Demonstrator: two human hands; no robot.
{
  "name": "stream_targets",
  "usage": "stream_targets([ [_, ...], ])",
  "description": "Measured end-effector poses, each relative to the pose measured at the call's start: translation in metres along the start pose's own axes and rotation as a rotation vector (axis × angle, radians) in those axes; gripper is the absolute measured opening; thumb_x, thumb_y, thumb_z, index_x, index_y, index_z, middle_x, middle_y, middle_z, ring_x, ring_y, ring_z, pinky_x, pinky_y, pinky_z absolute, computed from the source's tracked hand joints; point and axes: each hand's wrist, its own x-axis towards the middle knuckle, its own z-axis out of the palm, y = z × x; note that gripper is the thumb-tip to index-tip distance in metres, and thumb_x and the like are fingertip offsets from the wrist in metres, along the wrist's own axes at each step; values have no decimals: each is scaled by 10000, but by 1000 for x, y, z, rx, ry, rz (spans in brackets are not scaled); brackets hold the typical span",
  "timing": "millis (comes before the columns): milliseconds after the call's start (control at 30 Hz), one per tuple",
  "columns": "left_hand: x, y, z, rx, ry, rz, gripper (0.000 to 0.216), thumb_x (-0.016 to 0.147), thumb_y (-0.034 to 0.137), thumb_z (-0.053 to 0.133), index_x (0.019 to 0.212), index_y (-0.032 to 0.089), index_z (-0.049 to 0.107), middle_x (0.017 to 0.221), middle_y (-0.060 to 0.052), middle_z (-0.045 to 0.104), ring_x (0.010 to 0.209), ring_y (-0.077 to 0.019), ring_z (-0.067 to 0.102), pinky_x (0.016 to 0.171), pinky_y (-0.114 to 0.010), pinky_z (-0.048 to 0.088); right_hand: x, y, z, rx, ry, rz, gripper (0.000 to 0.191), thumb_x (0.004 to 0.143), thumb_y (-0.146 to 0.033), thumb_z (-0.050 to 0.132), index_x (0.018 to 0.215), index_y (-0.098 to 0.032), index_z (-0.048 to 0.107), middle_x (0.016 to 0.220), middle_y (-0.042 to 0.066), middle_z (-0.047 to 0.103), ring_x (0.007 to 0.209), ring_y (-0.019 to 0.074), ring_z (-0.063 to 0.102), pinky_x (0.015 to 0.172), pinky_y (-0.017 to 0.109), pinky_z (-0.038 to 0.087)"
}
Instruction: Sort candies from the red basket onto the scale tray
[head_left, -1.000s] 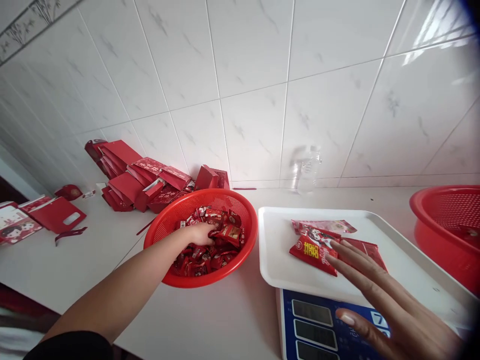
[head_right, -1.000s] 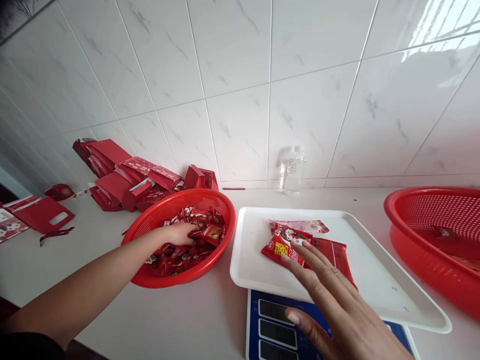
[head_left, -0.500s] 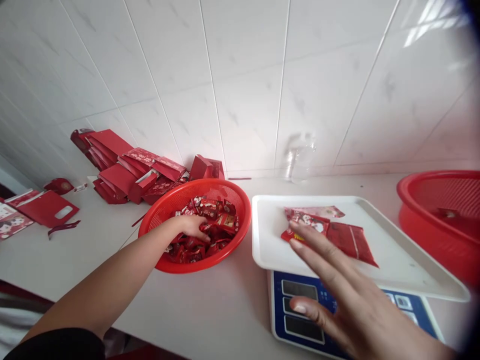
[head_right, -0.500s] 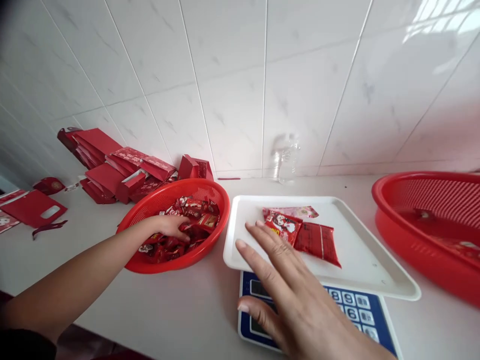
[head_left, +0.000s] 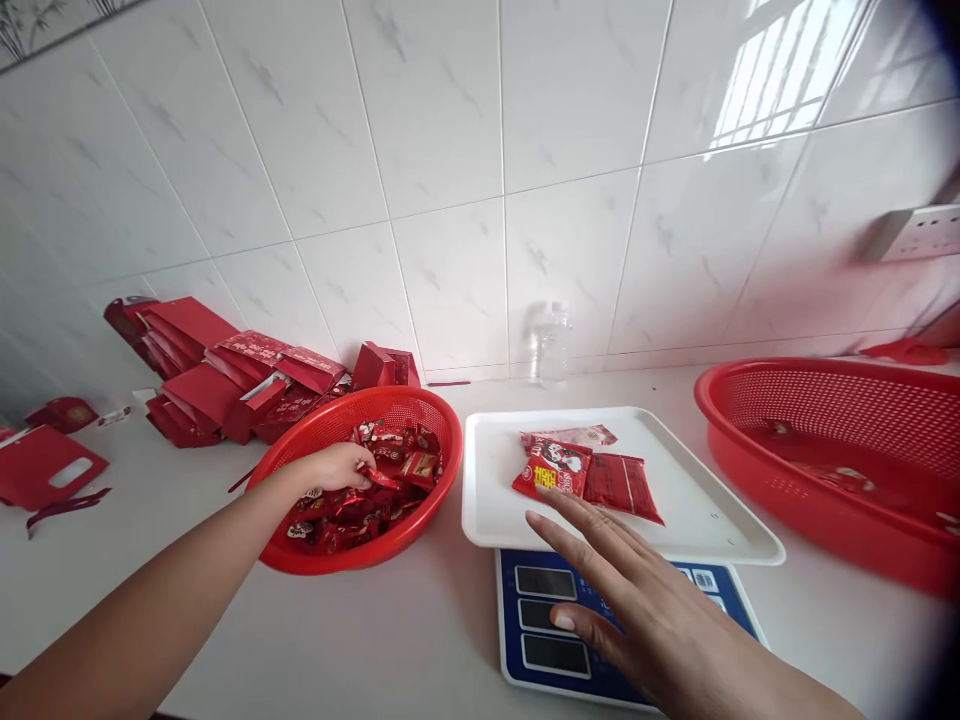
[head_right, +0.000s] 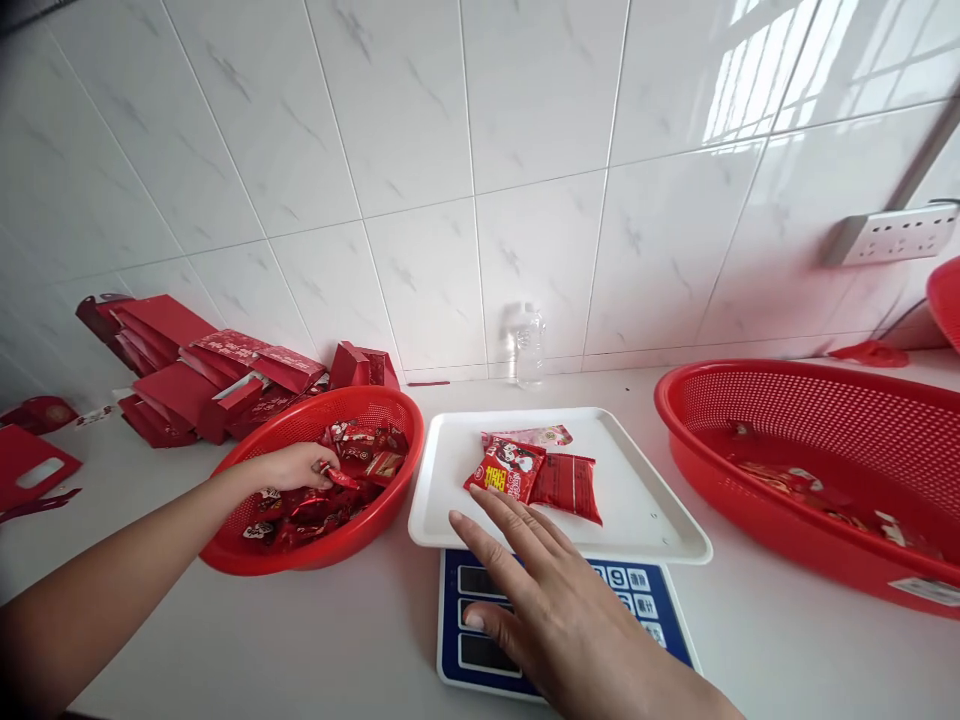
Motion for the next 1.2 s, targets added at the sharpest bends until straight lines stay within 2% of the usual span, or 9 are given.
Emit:
stream_targets([
  [200,-1,-6,-9,-108,152,22,291,647,421,646,835,200,634,652,19,590,653,-180,561,595,-242,413,-7,2,1,48,-10,17,630,929,-356,484,1495,-262,224,1431,122,459,1235,278,515,916,453,525],
  [467,-1,-6,-14,-202,313,76,287,657,331,626,899,180,653,736,6,590,664,-157,544,617,-243,421,-12,7,0,38,1,24,689,905,-336,525,1503,-291,185,1422,101,472,1193,277,554,889,424,546],
  [667,-1,2,-25,-288,416,83,306,655,330,616,916,170,629,667,31,535,599,-144,519,599,-257,422,-12,7,0,47,7,29,673,901,-326,531,1495,-293,216,1420,86,477,1199,271,549,889,415,548],
  [767,-9,32,-31,-363,419,135,373,704,362,591,1024,171,602,744,9,590,697,-162,582,665,-271,462,-12,7,-1,100,-9,74,614,900,-303,531,1466,-309,293,1410,85,493,1199,270,550,902,429,537],
  [867,-25,84,-26,-495,392,254,392,727,368,616,1080,198,596,876,-13,642,837,-180,616,770,-296,485,-10,8,0,242,-8,224,564,918,-302,493,1450,-327,306,1394,101,509,1182,276,563,877,454,545],
  [967,-41,140,-4,-613,244,438,318,726,305,642,1035,231,637,955,-19,673,882,-184,624,822,-315,492,-7,8,4,580,34,446,596,942,-361,448,1477,-326,188,1318,128,569,1101,252,618,843,446,558],
  [1067,-47,179,28,-715,55,552,280,774,270,609,1049,241,651,977,-32,680,886,-193,635,783,-316,510,-1,10,7,1026,106,579,650,937,-428,443,1481,-294,113,1216,136,617,993,227,661,780,417,577],
  [1133,-44,193,46,-745,-17,571,310,785,260,603,1093,245,638,936,-33,669,843,-183,634,743,-308,514,3,12,6,1203,146,623,644,917,-452,470,1459,-258,181,1044,103,667,877,214,677,709,394,584],
  [1200,-39,202,58,-773,-46,577,349,787,251,604,1136,247,611,895,-24,648,783,-165,630,702,-295,515,7,16,2,1247,165,664,572,891,-452,506,1385,-230,321,892,56,667,773,195,666,669,375,574],
])
